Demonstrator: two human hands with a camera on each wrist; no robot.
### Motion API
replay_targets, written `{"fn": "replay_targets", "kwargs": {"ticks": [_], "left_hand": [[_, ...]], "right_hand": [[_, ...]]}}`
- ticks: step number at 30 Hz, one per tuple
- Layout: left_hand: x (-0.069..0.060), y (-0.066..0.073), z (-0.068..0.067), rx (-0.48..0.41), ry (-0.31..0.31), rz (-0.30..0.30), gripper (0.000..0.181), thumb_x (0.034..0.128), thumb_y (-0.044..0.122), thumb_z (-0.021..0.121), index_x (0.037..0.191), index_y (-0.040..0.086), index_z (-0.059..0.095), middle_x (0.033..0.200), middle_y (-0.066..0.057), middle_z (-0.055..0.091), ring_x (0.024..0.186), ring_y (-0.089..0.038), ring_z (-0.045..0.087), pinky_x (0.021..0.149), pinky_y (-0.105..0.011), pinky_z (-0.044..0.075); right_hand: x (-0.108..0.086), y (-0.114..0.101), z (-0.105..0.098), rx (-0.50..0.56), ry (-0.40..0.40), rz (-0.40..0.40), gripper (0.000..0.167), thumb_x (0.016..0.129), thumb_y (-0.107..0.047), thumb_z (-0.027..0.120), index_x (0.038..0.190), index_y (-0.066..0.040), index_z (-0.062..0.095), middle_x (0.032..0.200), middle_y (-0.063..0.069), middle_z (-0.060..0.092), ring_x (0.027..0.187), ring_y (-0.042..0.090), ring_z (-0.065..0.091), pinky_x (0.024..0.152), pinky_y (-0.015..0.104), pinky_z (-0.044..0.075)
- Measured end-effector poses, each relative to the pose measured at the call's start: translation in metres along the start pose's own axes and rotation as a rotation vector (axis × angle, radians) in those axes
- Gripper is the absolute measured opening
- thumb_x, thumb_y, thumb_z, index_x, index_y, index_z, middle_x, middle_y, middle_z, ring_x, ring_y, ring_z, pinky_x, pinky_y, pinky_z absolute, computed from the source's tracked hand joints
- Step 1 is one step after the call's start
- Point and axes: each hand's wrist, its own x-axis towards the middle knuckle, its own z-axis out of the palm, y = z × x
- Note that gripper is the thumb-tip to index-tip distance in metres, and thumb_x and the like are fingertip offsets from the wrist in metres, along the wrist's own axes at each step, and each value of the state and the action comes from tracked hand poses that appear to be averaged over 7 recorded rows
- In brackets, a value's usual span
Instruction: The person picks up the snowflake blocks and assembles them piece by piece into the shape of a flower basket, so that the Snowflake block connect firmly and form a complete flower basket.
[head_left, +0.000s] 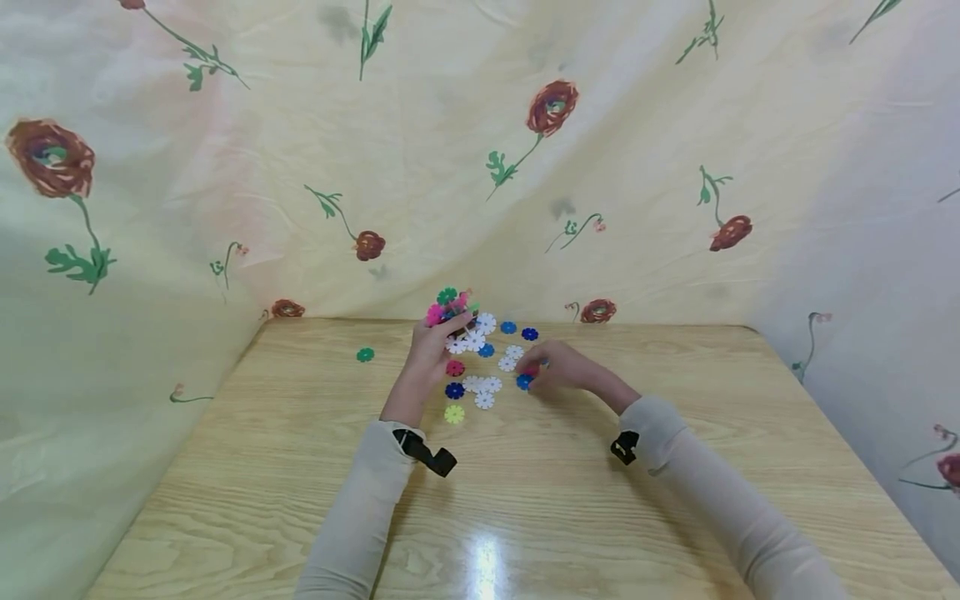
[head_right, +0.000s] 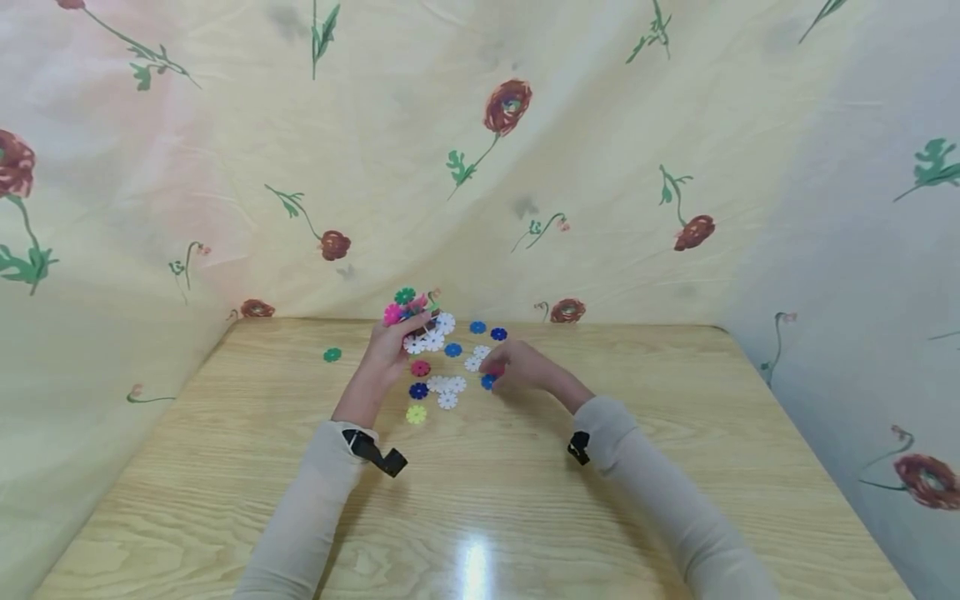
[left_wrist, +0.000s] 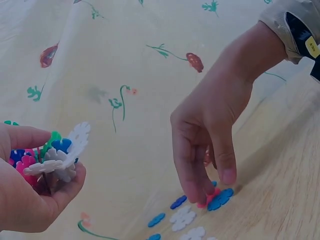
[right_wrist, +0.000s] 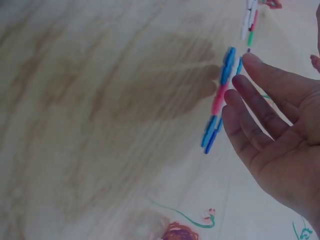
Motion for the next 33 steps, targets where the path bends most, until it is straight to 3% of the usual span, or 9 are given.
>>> {"fn": "replay_targets", "kwargs": {"ticks": [4, 12, 20, 27, 33], "left_hand": [[0.001, -0.001, -0.001, -0.012, -0.012, 0.004, 0.015, 0.0932, 0.01, 0.074, 0.106, 0.009, 0.066, 0.101, 0.002, 0.066, 0.109, -0.018, 0.054, 0.11, -0.039, 0.032], [0.001, -0.001, -0.001, 0.003, -0.025, 0.006, 0.032, 0.0938, 0.009, 0.072, 0.123, 0.004, 0.062, 0.117, -0.001, 0.062, 0.115, -0.017, 0.053, 0.108, -0.032, 0.038], [0.001, -0.001, -0.001, 0.028, -0.042, -0.009, 0.037, 0.0922, 0.005, 0.073, 0.128, 0.003, 0.062, 0.125, -0.005, 0.062, 0.12, -0.019, 0.054, 0.11, -0.034, 0.04], [0.0, 0.001, -0.002, 0.138, -0.137, -0.03, 0.054, 0.092, 0.005, 0.073, 0.144, 0.011, 0.058, 0.15, -0.005, 0.055, 0.143, -0.022, 0.045, 0.124, -0.039, 0.031], [0.0, 0.004, -0.003, 0.212, -0.161, -0.076, 0.055, 0.0914, 0.006, 0.074, 0.143, 0.008, 0.057, 0.147, -0.01, 0.056, 0.136, -0.024, 0.05, 0.12, -0.041, 0.036]], "right_hand": [[0.002, -0.002, 0.004, -0.012, -0.006, 0.029, 0.032, 0.083, 0.0, 0.079, 0.114, -0.006, 0.077, 0.111, 0.009, 0.074, 0.102, 0.023, 0.065, 0.093, 0.042, 0.053], [0.006, -0.005, 0.011, -0.042, -0.01, 0.042, 0.032, 0.08, 0.005, 0.077, 0.111, -0.005, 0.076, 0.11, 0.009, 0.072, 0.102, 0.022, 0.064, 0.094, 0.042, 0.054], [0.007, -0.004, 0.014, -0.062, -0.012, 0.034, 0.027, 0.08, 0.003, 0.08, 0.106, -0.005, 0.077, 0.1, 0.008, 0.068, 0.09, 0.018, 0.057, 0.081, 0.031, 0.049], [0.005, -0.001, 0.013, -0.018, -0.012, 0.004, 0.019, 0.082, 0.006, 0.078, 0.097, -0.004, 0.076, 0.093, 0.006, 0.073, 0.083, 0.014, 0.061, 0.076, 0.027, 0.052], [0.006, -0.009, 0.008, 0.036, 0.03, 0.009, 0.016, 0.086, 0.006, 0.075, 0.1, 0.0, 0.076, 0.098, 0.011, 0.075, 0.088, 0.018, 0.068, 0.078, 0.029, 0.058]]}}
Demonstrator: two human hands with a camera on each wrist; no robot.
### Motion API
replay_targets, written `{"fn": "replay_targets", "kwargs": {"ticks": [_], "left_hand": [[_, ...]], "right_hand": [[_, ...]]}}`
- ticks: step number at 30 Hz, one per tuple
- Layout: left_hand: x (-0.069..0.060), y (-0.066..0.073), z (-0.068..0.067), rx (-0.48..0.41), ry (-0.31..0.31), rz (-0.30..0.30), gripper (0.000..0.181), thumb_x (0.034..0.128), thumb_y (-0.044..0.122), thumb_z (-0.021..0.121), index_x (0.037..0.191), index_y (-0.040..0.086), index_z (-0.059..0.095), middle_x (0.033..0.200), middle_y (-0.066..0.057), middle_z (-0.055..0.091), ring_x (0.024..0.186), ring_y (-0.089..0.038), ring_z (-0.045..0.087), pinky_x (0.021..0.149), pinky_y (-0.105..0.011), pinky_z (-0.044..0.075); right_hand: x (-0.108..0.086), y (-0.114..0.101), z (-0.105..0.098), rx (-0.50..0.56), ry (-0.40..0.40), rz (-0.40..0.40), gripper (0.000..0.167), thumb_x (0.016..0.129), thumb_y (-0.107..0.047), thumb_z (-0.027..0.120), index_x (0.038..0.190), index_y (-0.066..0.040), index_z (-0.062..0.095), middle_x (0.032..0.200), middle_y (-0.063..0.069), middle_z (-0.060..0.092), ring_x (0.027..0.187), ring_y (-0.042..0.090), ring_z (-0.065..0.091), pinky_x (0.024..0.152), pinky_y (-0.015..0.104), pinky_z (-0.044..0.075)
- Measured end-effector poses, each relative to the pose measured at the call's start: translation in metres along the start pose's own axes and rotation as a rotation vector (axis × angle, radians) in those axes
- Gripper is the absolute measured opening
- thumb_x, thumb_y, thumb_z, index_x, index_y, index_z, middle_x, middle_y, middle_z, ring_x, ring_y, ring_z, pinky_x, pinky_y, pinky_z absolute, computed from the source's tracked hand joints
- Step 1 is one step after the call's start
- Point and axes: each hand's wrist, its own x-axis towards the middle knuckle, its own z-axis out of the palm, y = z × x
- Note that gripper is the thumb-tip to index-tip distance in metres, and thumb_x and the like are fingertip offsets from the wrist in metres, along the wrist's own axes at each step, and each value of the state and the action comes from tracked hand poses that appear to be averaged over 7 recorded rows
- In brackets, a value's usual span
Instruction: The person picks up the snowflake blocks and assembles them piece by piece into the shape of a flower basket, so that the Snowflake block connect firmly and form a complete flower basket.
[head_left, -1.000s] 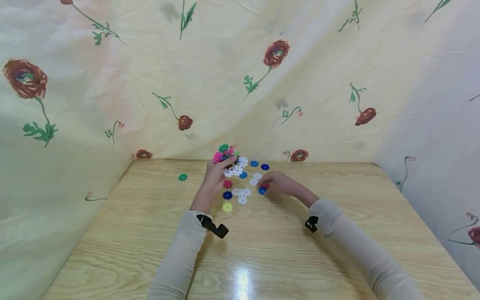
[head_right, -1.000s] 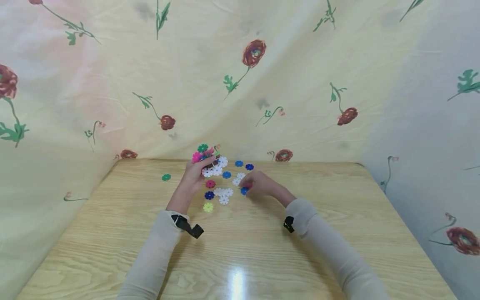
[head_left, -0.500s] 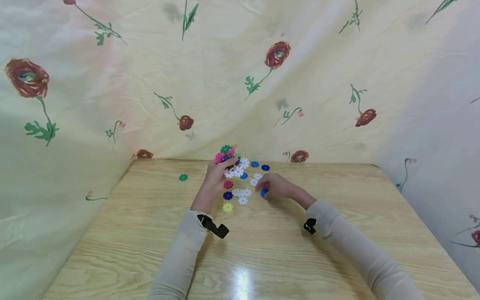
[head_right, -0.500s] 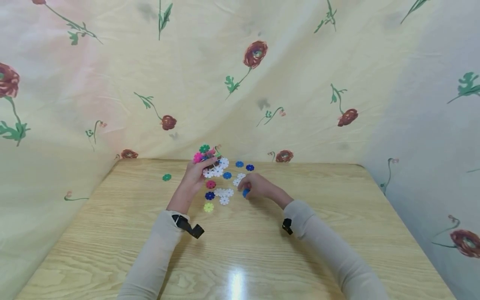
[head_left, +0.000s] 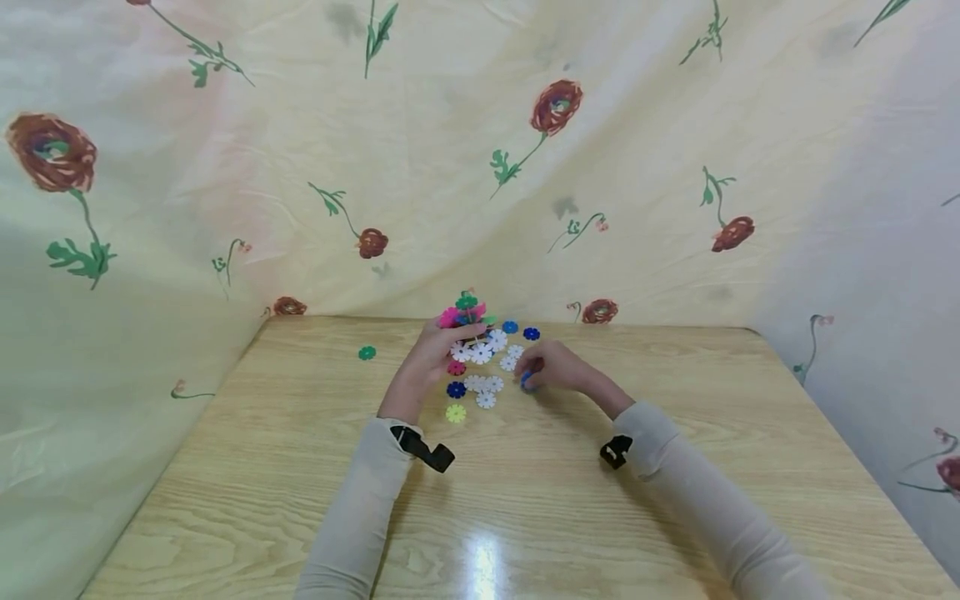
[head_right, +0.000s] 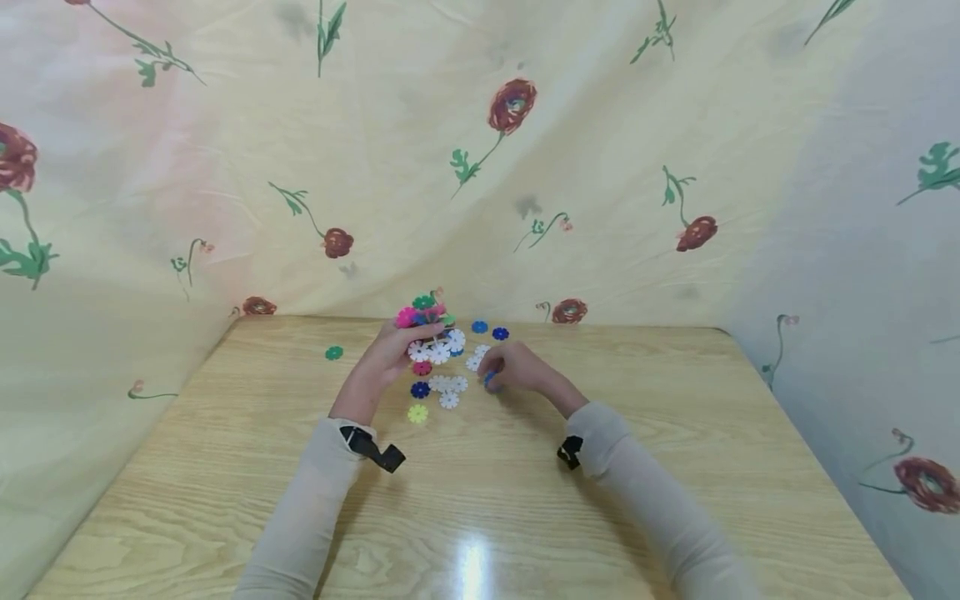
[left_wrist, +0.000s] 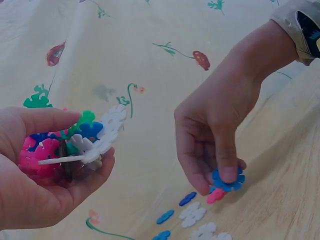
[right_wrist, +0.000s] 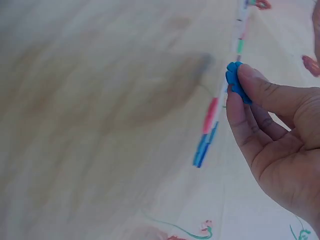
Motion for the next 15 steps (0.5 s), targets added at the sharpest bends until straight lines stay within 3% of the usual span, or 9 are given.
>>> {"fn": "replay_targets", "kwargs": {"ticks": [5, 12, 15], "left_hand": [[0.001, 0.0, -0.002, 0.047, -0.018, -0.017, 0.05, 0.0921, 0.007, 0.073, 0.14, 0.005, 0.058, 0.144, -0.013, 0.057, 0.128, -0.022, 0.053, 0.118, -0.042, 0.039], [0.0, 0.002, -0.002, 0.102, -0.047, -0.026, 0.046, 0.0913, 0.006, 0.074, 0.135, 0.004, 0.061, 0.131, -0.01, 0.064, 0.115, -0.019, 0.062, 0.105, -0.034, 0.051], [-0.001, 0.003, -0.002, 0.119, -0.053, -0.031, 0.046, 0.0912, 0.007, 0.074, 0.135, 0.004, 0.061, 0.127, -0.008, 0.065, 0.113, -0.019, 0.063, 0.098, -0.03, 0.054]], "right_hand": [[0.004, -0.01, -0.009, 0.115, 0.072, 0.008, 0.019, 0.091, 0.006, 0.069, 0.11, 0.006, 0.073, 0.104, 0.018, 0.074, 0.091, 0.023, 0.07, 0.077, 0.031, 0.06], [0.008, -0.034, -0.023, 0.305, 0.283, -0.038, 0.021, 0.093, 0.004, 0.069, 0.113, 0.008, 0.072, 0.105, 0.026, 0.073, 0.091, 0.033, 0.072, 0.082, 0.044, 0.062], [0.01, -0.044, -0.026, 0.381, 0.362, -0.021, 0.021, 0.094, 0.001, 0.07, 0.113, 0.006, 0.072, 0.105, 0.027, 0.073, 0.089, 0.031, 0.073, 0.08, 0.039, 0.062]]}}
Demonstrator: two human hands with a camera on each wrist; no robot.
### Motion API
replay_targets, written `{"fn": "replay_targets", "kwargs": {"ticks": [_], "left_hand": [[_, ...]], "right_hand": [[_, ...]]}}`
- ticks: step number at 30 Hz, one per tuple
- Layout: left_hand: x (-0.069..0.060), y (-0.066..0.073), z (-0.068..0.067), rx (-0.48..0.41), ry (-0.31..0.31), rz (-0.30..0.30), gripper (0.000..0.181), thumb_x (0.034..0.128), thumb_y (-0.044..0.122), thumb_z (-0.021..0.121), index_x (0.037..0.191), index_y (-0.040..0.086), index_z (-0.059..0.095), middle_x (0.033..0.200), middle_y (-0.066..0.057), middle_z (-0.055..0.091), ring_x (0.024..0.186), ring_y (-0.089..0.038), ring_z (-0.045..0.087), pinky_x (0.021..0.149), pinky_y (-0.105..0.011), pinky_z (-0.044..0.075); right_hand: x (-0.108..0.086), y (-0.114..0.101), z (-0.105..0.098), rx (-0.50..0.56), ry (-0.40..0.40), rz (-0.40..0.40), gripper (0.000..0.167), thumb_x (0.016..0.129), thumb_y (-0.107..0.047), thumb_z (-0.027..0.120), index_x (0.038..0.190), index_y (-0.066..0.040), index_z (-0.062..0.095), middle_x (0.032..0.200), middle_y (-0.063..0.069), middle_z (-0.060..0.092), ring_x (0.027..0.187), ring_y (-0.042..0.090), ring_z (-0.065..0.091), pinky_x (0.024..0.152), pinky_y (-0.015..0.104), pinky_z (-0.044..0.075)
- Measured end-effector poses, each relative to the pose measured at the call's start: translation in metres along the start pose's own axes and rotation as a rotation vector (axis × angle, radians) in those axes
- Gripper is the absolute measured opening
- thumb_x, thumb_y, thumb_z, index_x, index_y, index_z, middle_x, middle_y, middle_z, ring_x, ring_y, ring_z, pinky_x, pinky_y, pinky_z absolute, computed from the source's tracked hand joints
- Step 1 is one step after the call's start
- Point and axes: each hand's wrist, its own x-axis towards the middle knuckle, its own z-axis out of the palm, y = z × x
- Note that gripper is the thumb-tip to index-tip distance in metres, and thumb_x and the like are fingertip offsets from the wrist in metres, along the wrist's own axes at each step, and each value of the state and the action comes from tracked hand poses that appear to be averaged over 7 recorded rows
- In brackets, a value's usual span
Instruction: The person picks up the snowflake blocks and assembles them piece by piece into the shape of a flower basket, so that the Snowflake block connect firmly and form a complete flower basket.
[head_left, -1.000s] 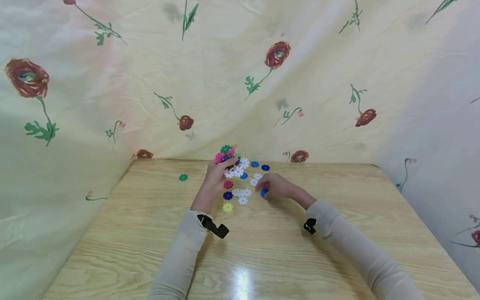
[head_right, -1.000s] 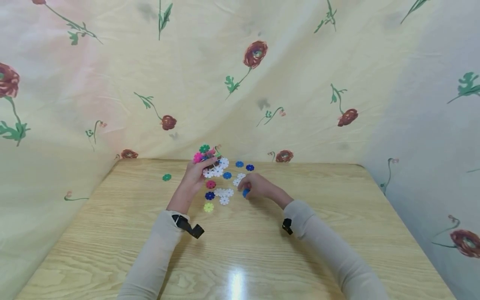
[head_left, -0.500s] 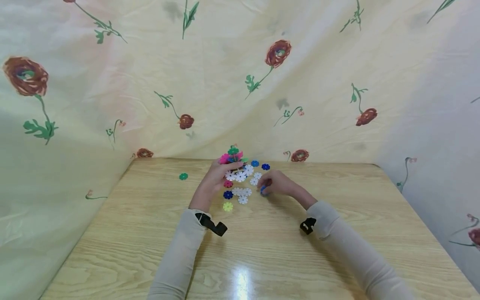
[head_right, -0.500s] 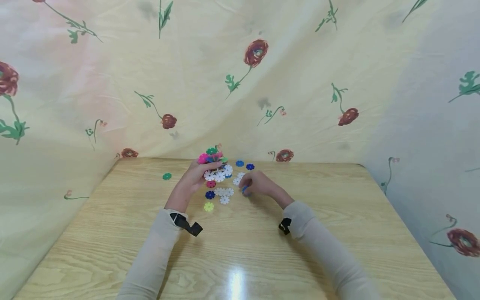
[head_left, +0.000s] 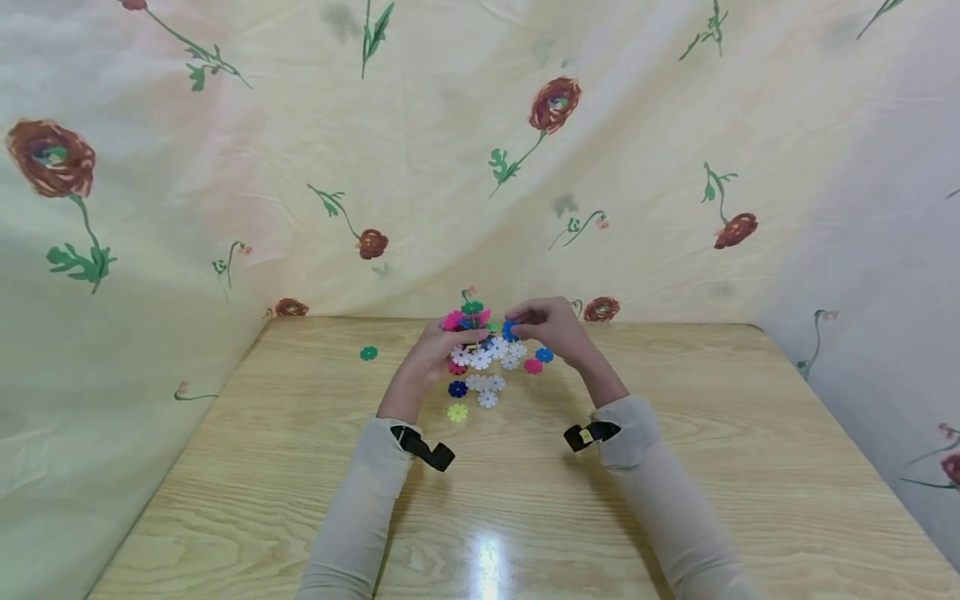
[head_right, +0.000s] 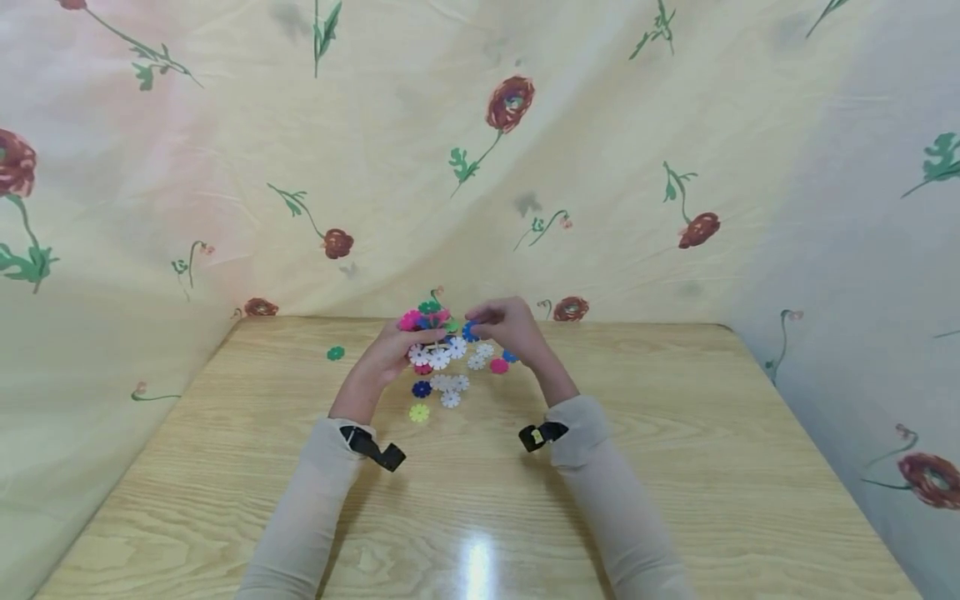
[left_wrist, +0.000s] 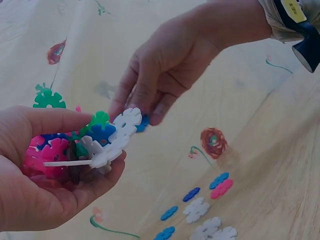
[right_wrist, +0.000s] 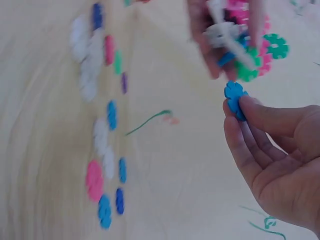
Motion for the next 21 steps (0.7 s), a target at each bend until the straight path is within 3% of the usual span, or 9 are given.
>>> {"fn": "replay_targets", "kwargs": {"ticks": [4, 7, 12, 19, 21], "left_hand": [[0.0, 0.0, -0.001, 0.007, 0.002, 0.002, 0.047, 0.0912, 0.007, 0.074, 0.136, 0.005, 0.061, 0.132, -0.009, 0.064, 0.12, -0.023, 0.06, 0.107, -0.036, 0.05], [0.0, 0.001, -0.001, -0.001, 0.006, 0.008, 0.046, 0.0914, 0.007, 0.073, 0.136, 0.004, 0.061, 0.137, -0.011, 0.061, 0.125, -0.024, 0.056, 0.115, -0.042, 0.043], [0.002, 0.001, -0.002, -0.005, 0.02, 0.02, 0.045, 0.092, 0.006, 0.073, 0.135, 0.001, 0.06, 0.14, -0.013, 0.059, 0.129, -0.025, 0.052, 0.121, -0.045, 0.036], [0.004, 0.0, -0.003, -0.004, 0.038, 0.019, 0.049, 0.0927, 0.007, 0.072, 0.139, 0.004, 0.057, 0.146, -0.012, 0.055, 0.136, -0.028, 0.048, 0.121, -0.047, 0.034], [0.005, 0.0, -0.003, -0.007, 0.043, 0.017, 0.05, 0.0929, 0.008, 0.072, 0.14, 0.004, 0.057, 0.146, -0.013, 0.055, 0.136, -0.029, 0.049, 0.12, -0.047, 0.035]], "right_hand": [[0.0, -0.011, 0.004, 0.076, 0.109, 0.028, 0.021, 0.093, -0.003, 0.072, 0.113, 0.005, 0.073, 0.105, 0.024, 0.074, 0.082, 0.017, 0.073, 0.072, 0.024, 0.06], [0.0, -0.014, 0.007, 0.142, 0.171, 0.037, 0.024, 0.093, -0.004, 0.073, 0.113, 0.008, 0.072, 0.102, 0.019, 0.075, 0.078, 0.01, 0.072, 0.071, 0.022, 0.059], [0.0, -0.013, 0.013, 0.206, 0.213, 0.017, 0.025, 0.092, -0.004, 0.074, 0.113, 0.01, 0.071, 0.097, 0.015, 0.074, 0.073, 0.007, 0.071, 0.073, 0.025, 0.062], [-0.002, -0.015, 0.022, 0.215, 0.246, -0.028, 0.02, 0.092, -0.002, 0.073, 0.109, 0.008, 0.073, 0.101, 0.027, 0.071, 0.073, 0.007, 0.071, 0.08, 0.042, 0.063], [-0.001, -0.015, 0.024, 0.215, 0.258, -0.043, 0.019, 0.091, -0.001, 0.074, 0.108, 0.009, 0.073, 0.101, 0.028, 0.071, 0.074, 0.007, 0.071, 0.078, 0.037, 0.063]]}}
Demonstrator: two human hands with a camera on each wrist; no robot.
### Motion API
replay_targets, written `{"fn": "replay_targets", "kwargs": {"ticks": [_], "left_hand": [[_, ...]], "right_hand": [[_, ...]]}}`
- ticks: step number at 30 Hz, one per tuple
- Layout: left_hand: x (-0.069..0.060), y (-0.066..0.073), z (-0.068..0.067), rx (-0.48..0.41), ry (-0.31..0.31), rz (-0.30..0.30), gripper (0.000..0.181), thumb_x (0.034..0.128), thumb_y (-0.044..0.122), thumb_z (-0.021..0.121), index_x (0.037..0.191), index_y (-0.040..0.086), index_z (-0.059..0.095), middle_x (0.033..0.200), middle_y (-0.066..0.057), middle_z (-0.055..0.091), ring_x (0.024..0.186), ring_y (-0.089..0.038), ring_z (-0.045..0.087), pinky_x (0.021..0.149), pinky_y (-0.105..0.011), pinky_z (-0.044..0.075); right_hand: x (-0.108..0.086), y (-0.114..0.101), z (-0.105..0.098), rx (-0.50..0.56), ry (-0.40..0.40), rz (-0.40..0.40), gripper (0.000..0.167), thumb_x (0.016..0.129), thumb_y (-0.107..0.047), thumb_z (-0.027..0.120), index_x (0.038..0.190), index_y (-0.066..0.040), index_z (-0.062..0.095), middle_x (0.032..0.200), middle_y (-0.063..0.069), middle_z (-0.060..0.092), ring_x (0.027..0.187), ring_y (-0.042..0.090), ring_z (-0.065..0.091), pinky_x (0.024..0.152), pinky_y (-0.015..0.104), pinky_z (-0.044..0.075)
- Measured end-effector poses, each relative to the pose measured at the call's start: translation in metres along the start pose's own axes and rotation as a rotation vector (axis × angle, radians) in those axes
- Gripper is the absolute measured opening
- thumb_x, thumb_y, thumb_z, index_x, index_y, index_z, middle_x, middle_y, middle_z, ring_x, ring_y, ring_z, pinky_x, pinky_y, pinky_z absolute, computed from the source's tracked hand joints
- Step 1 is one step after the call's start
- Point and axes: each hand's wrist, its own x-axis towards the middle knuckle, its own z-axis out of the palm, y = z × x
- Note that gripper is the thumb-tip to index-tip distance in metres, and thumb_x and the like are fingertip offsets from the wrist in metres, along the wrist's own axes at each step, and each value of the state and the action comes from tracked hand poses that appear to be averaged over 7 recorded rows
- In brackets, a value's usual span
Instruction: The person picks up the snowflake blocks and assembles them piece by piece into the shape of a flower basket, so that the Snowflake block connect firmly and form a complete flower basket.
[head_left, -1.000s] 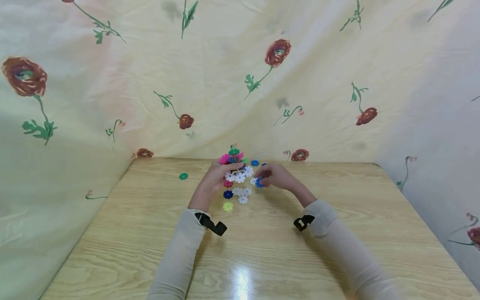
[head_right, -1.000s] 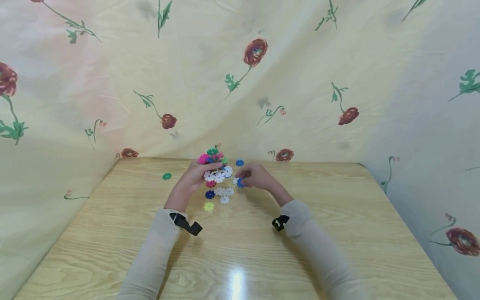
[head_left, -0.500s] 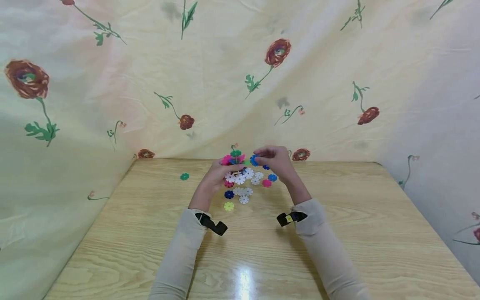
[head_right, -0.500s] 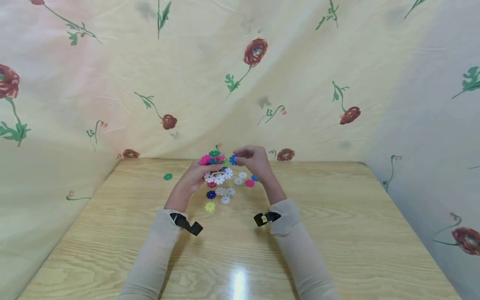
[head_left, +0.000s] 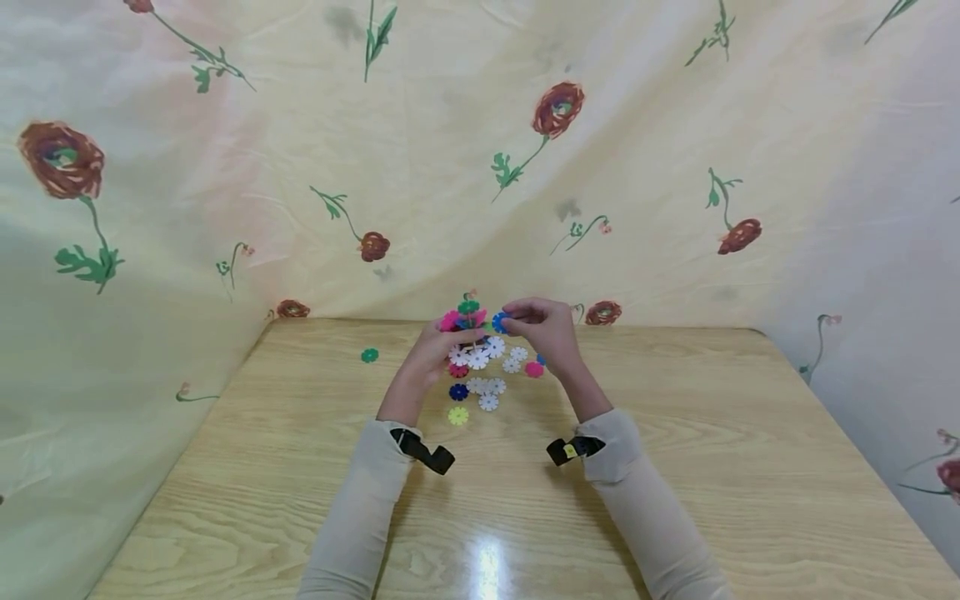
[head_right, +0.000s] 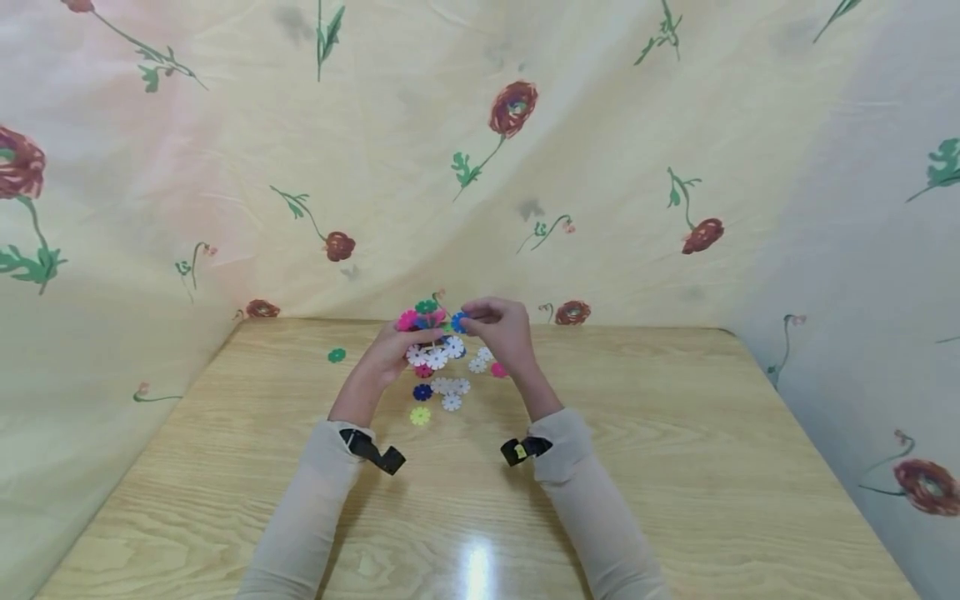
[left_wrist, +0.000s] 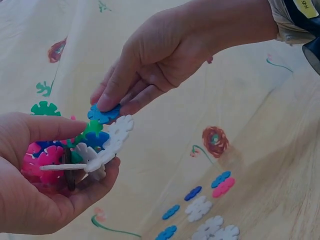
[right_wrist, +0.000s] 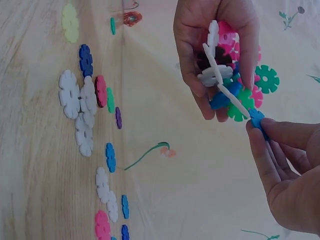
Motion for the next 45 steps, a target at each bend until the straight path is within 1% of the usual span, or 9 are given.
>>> {"fn": "replay_targets", "kwargs": {"ticks": [7, 9, 12, 17, 22, 28, 32, 39, 45], "left_hand": [[-0.002, 0.001, 0.003, -0.033, 0.052, 0.002, 0.043, 0.0938, 0.012, 0.073, 0.135, 0.005, 0.062, 0.132, -0.011, 0.064, 0.115, -0.019, 0.06, 0.101, -0.031, 0.05], [-0.003, 0.002, 0.003, -0.033, 0.065, -0.006, 0.043, 0.0934, 0.013, 0.073, 0.134, 0.005, 0.062, 0.128, -0.008, 0.065, 0.111, -0.017, 0.061, 0.094, -0.027, 0.051], [-0.003, 0.001, 0.004, -0.017, 0.065, -0.004, 0.045, 0.0928, 0.012, 0.074, 0.135, 0.004, 0.061, 0.131, -0.01, 0.063, 0.118, -0.02, 0.06, 0.101, -0.031, 0.05], [-0.005, 0.0, 0.004, 0.047, 0.054, 0.009, 0.047, 0.0913, 0.018, 0.077, 0.134, 0.005, 0.062, 0.144, -0.011, 0.056, 0.139, -0.028, 0.047, 0.121, -0.045, 0.035], [-0.005, 0.0, 0.004, 0.121, 0.063, 0.028, 0.044, 0.0905, 0.023, 0.079, 0.131, 0.009, 0.065, 0.144, -0.009, 0.058, 0.142, -0.029, 0.045, 0.122, -0.051, 0.032], [-0.005, -0.001, 0.005, 0.153, 0.05, 0.043, 0.042, 0.0921, 0.024, 0.077, 0.13, 0.009, 0.065, 0.143, -0.009, 0.059, 0.14, -0.029, 0.047, 0.121, -0.052, 0.032], [-0.004, -0.001, 0.005, 0.107, 0.034, 0.037, 0.046, 0.0931, 0.024, 0.075, 0.136, 0.01, 0.062, 0.145, -0.008, 0.056, 0.141, -0.028, 0.045, 0.122, -0.051, 0.031], [-0.003, -0.001, 0.011, -0.074, -0.022, 0.092, 0.057, 0.0972, 0.016, 0.069, 0.15, 0.016, 0.049, 0.147, -0.013, 0.055, 0.136, -0.027, 0.049, 0.121, -0.048, 0.034], [-0.002, -0.003, 0.016, -0.132, 0.069, 0.064, 0.063, 0.095, 0.016, 0.073, 0.151, 0.008, 0.045, 0.155, -0.011, 0.045, 0.144, -0.027, 0.04, 0.124, -0.049, 0.029]], "right_hand": [[-0.002, 0.0, 0.006, -0.038, 0.047, -0.039, 0.017, 0.09, -0.005, 0.077, 0.103, 0.006, 0.075, 0.094, 0.029, 0.071, 0.069, 0.007, 0.067, 0.067, 0.019, 0.057], [-0.002, 0.001, 0.006, -0.052, 0.051, -0.043, 0.018, 0.09, -0.005, 0.076, 0.104, 0.007, 0.075, 0.095, 0.031, 0.071, 0.071, 0.018, 0.069, 0.066, 0.02, 0.057], [-0.003, 0.0, 0.006, -0.054, 0.051, -0.037, 0.019, 0.091, -0.006, 0.076, 0.105, 0.008, 0.075, 0.096, 0.032, 0.071, 0.071, 0.019, 0.071, 0.068, 0.024, 0.06], [-0.003, 0.004, 0.005, -0.054, 0.046, -0.026, 0.02, 0.09, -0.009, 0.078, 0.103, 0.005, 0.076, 0.096, 0.03, 0.072, 0.072, 0.014, 0.071, 0.068, 0.026, 0.061], [-0.003, 0.004, 0.005, -0.073, 0.054, -0.021, 0.017, 0.09, -0.01, 0.078, 0.101, 0.003, 0.078, 0.093, 0.026, 0.074, 0.074, 0.023, 0.073, 0.066, 0.027, 0.062], [-0.003, 0.004, 0.006, -0.088, 0.054, -0.004, 0.019, 0.09, -0.01, 0.078, 0.105, 0.002, 0.078, 0.094, 0.024, 0.075, 0.072, 0.019, 0.073, 0.067, 0.027, 0.062], [-0.002, 0.005, 0.005, -0.088, 0.042, 0.003, 0.021, 0.091, -0.009, 0.077, 0.109, 0.002, 0.077, 0.097, 0.025, 0.075, 0.075, 0.023, 0.074, 0.07, 0.034, 0.063], [-0.001, 0.004, 0.003, -0.051, 0.093, 0.03, 0.022, 0.093, -0.006, 0.074, 0.113, 0.002, 0.076, 0.099, 0.027, 0.073, 0.07, 0.01, 0.07, 0.076, 0.046, 0.062], [-0.002, 0.005, 0.008, -0.013, 0.042, 0.054, 0.023, 0.093, -0.007, 0.074, 0.114, 0.003, 0.075, 0.1, 0.028, 0.073, 0.073, 0.019, 0.074, 0.076, 0.043, 0.063]]}}
